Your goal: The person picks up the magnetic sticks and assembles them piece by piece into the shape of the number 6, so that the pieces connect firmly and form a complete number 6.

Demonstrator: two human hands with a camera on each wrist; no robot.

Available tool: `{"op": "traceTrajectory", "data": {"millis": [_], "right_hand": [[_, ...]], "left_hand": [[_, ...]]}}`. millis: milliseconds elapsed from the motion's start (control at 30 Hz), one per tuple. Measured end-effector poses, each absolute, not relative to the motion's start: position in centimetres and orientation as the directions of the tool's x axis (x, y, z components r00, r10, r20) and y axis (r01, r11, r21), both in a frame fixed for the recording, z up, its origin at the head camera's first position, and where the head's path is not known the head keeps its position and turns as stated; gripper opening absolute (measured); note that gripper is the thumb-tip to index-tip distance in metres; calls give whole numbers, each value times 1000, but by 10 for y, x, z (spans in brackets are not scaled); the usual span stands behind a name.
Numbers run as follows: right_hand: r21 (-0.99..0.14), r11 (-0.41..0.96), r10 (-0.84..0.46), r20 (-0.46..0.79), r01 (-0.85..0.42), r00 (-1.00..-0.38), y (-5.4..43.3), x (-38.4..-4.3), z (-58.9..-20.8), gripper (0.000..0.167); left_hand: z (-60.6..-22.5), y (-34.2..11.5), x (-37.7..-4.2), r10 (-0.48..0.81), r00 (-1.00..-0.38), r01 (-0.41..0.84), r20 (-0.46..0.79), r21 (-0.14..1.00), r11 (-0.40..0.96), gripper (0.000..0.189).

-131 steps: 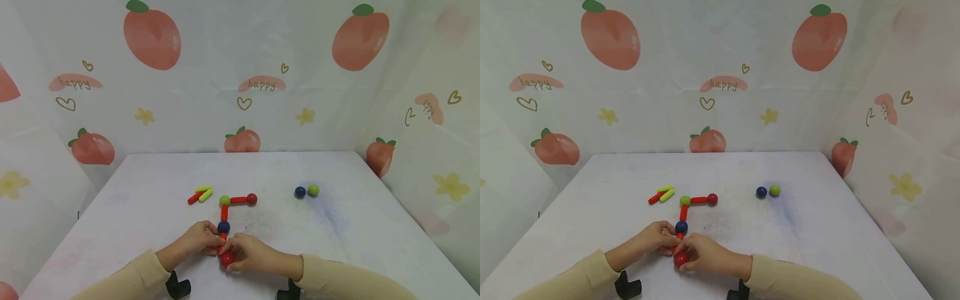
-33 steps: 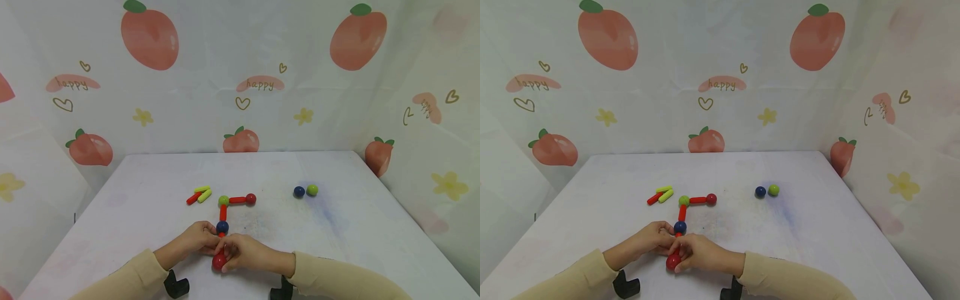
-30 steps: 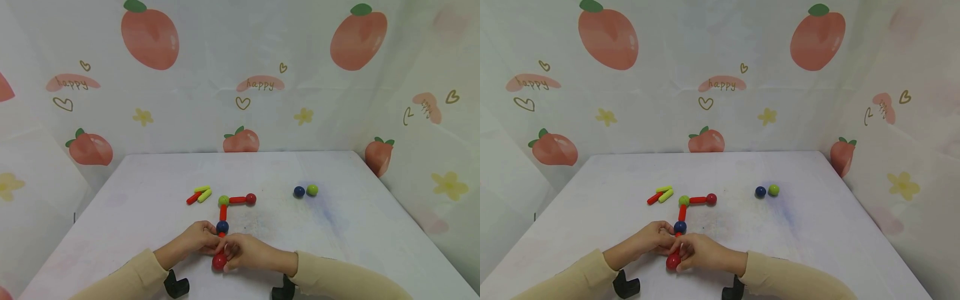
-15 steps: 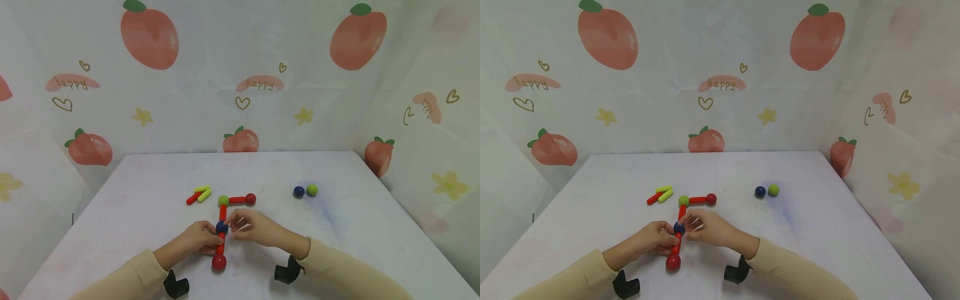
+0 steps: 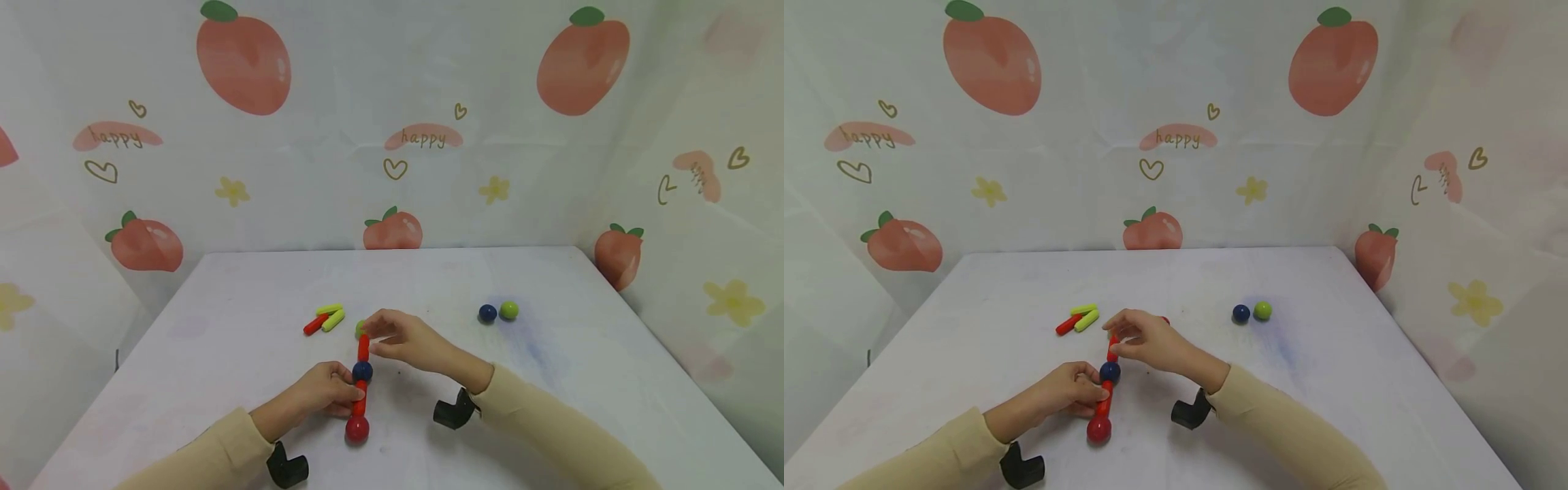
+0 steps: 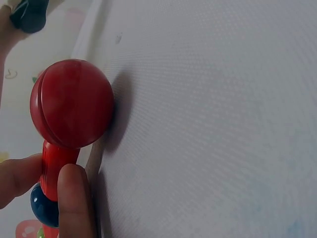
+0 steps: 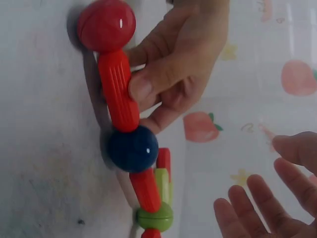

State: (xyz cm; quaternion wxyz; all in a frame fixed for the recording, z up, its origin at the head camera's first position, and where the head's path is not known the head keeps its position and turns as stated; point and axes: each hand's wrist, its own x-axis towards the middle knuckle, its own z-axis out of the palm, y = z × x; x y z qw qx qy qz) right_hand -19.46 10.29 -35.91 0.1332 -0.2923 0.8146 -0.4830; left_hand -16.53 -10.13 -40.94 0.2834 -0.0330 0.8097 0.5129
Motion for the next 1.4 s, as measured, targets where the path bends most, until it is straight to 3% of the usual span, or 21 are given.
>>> {"op": "traceTrajectory", "data": {"millis": [667, 1133, 1400], "right_hand": [[-784, 402, -585, 178, -474, -791, 67, -258, -381, 39], [-643, 625, -564, 21, -443, -826, 42, -279, -395, 38], [-539, 697, -574, -23, -474, -818, 33, -288, -395, 37]], "left_hand": [[-406, -98, -168, 206, -832, -372, -515, 794, 480, 39], [-403, -100, -168, 269, -829, -345, -491, 826, 446, 39], [-401, -98, -168, 237, -830, -364, -506, 812, 457, 40]]}}
